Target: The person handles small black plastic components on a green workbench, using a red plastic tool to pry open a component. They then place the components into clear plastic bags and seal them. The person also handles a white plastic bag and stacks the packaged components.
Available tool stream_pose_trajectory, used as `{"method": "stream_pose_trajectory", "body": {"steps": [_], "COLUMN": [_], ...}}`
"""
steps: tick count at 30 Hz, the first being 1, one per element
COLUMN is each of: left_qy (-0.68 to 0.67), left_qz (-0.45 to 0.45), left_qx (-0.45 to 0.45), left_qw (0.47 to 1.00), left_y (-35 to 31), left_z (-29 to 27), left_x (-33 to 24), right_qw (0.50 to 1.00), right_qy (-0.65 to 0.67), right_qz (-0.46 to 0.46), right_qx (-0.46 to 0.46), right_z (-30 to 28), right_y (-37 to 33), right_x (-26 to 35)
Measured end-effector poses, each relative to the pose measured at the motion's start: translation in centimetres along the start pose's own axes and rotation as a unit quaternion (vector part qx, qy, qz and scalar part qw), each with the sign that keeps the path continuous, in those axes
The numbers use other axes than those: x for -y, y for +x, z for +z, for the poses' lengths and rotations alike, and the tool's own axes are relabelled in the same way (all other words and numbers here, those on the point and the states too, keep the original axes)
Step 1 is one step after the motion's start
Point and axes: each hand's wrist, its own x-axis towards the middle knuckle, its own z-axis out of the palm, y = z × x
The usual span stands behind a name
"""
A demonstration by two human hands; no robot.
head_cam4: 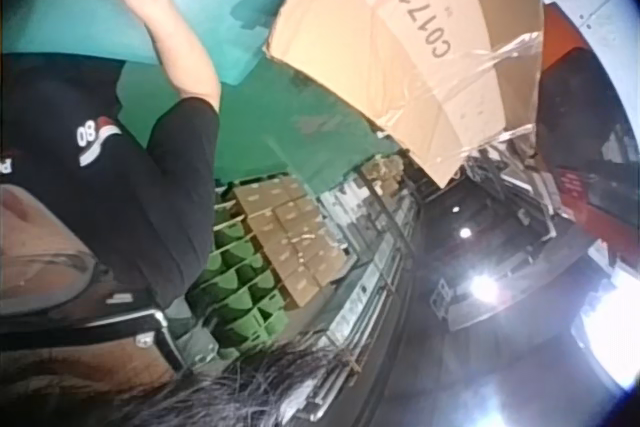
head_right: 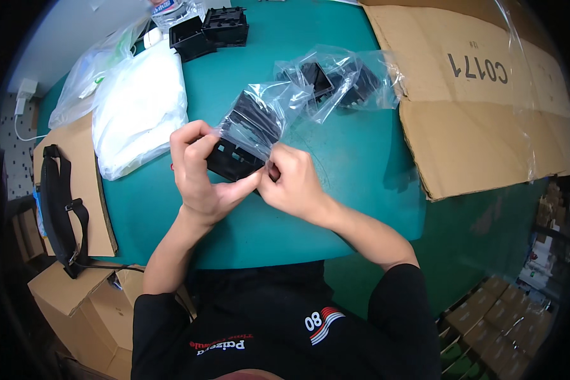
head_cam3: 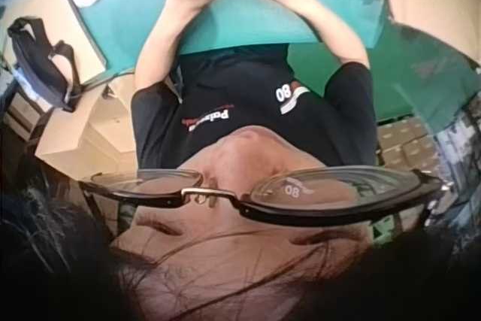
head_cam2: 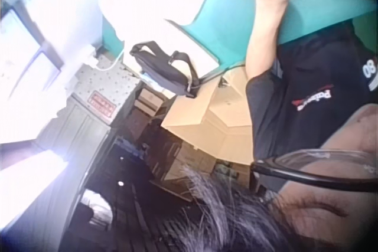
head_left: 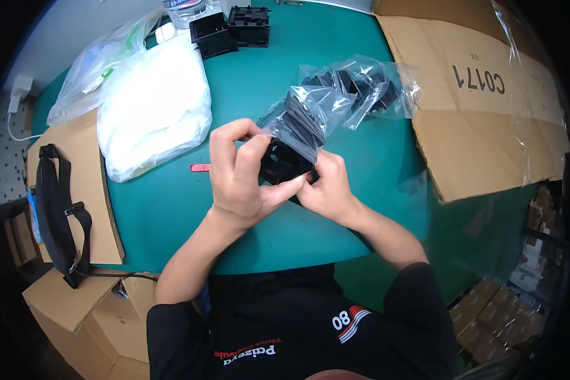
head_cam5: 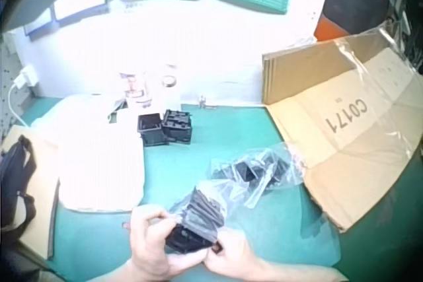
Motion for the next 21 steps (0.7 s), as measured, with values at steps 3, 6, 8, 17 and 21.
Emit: {"method": "stream_pose_trajectory", "body": {"steps": [3,6,8,17,21], "left_qy": [-0.034,-0.033,-0.014,-0.092,-0.088], "left_qz": [-0.019,-0.008,-0.009,-0.052,0.02], "left_qx": [-0.014,-0.039,-0.032,0.072,0.043], "left_qw": [0.999,0.999,0.999,0.992,0.995], "left_y": [0.0,-0.2,-0.4,0.4,0.0], "left_z": [0.0,0.3,0.4,-0.1,0.5], "left_x": [0.0,0.2,0.6,0.7,0.2], "right_qw": [0.999,0.999,0.999,0.974,0.963], "right_qy": [0.002,0.002,0.024,0.224,0.24], "right_qz": [-0.038,-0.027,0.001,0.013,0.086], "right_qx": [-0.033,-0.024,0.027,-0.032,-0.086], "right_z": [0.1,-0.2,-0.4,-1.1,-1.2], "right_y": [1.0,1.3,0.5,0.9,1.4], "right_x": [-0.7,-0.5,1.0,0.5,0.2]}}
